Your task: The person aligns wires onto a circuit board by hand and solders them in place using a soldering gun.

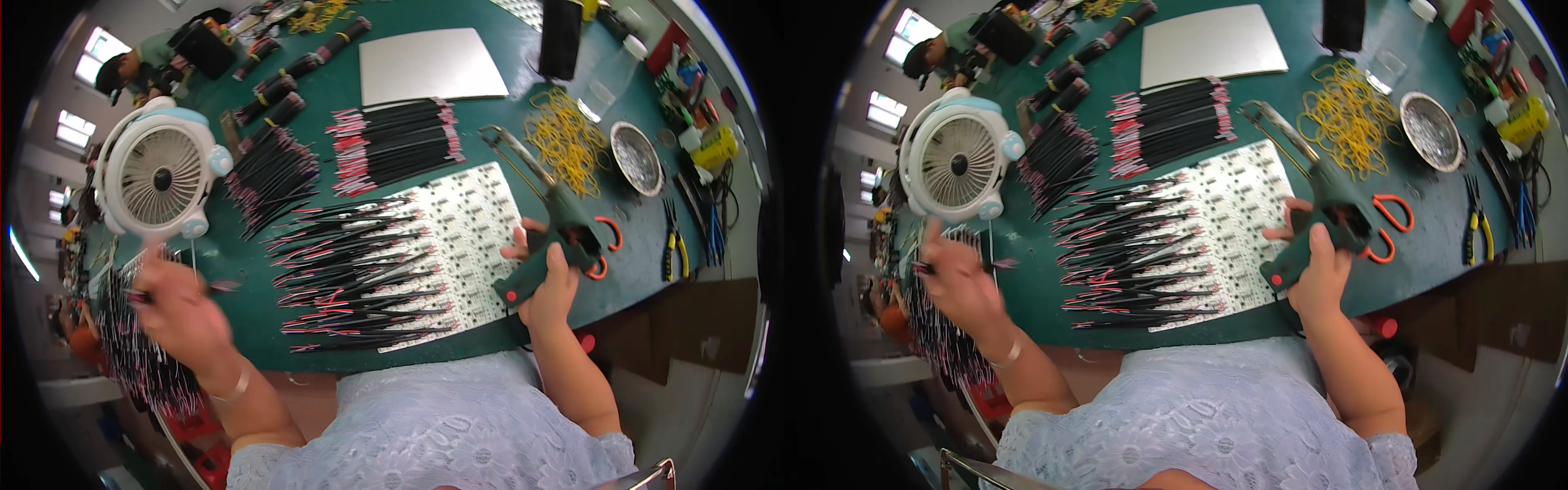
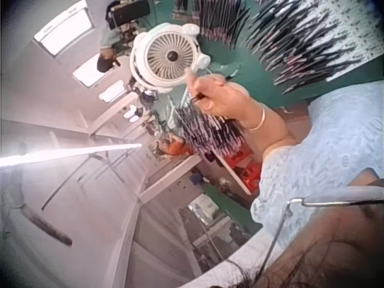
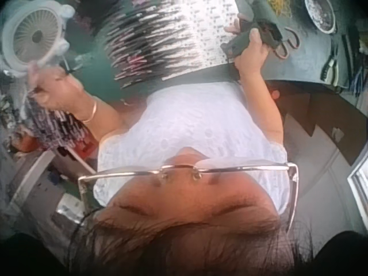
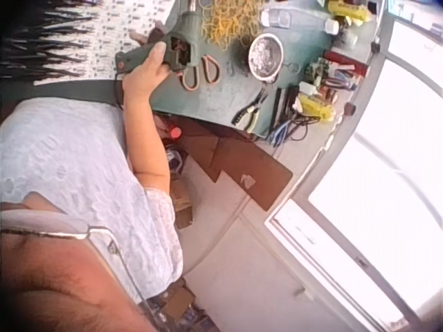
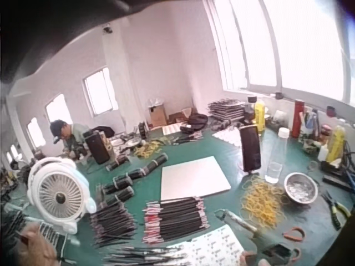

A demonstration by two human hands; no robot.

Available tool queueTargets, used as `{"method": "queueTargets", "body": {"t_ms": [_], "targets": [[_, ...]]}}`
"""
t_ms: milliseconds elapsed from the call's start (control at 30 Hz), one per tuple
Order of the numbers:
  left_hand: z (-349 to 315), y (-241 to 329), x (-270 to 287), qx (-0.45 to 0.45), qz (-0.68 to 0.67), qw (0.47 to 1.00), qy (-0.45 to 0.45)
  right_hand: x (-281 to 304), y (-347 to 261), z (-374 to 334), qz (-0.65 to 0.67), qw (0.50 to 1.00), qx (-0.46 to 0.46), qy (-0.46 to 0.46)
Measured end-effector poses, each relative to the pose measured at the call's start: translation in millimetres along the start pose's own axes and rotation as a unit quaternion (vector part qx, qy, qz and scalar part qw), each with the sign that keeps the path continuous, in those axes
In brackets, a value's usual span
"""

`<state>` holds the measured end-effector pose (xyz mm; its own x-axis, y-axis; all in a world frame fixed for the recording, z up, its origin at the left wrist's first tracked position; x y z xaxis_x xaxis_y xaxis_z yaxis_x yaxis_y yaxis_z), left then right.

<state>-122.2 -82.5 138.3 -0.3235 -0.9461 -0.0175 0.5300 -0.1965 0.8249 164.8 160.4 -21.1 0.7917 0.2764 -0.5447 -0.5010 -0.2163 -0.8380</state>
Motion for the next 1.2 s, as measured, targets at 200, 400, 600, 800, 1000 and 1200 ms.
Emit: {"method": "queueTargets", "body": {"t_ms": [200, 400, 600, 800, 1000, 1200], "targets": [[78.8, -51.4, -24.2, -0.037, 0.365, 0.925, -0.100, 8.7, 7.2, -7.9, -0.024, 1.000, -0.008, -0.001], [95.4, -130.7, -94.4, -0.091, 0.406, 0.858, -0.301, 6.6, 1.8, -12.0, -0.007, 1.000, -0.006, 0.011], [60.6, -126.6, -237.3, -0.136, 0.353, 0.809, -0.450, 5.1, -0.5, -7.9, 0.073, 0.995, 0.007, 0.074], [38.8, -160.3, -243.6, -0.162, 0.313, 0.812, -0.466, 12.6, 0.9, -5.5, 0.067, 0.995, -0.018, 0.069], [100.2, -197.1, -94.6, -0.044, 0.538, 0.769, -0.342, 2.8, 0.3, -2.3, 0.028, 0.999, -0.038, -0.004], [84.7, -225.4, -78.9, -0.063, 0.524, 0.772, -0.355, 6.5, -1.1, -0.5, 0.038, 0.998, -0.040, 0.003]]}}
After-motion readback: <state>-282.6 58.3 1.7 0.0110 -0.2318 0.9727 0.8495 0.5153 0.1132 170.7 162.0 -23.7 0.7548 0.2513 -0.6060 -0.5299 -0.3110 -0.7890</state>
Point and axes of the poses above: each hand's wrist, its own z-axis towards the middle knuckle, its own x-axis out of the back of the hand, y = z × x, the point moved 4 cm from there along z, towards the middle knuckle, and after that the axes turned 2 degrees about x, right-handed, at the moved point
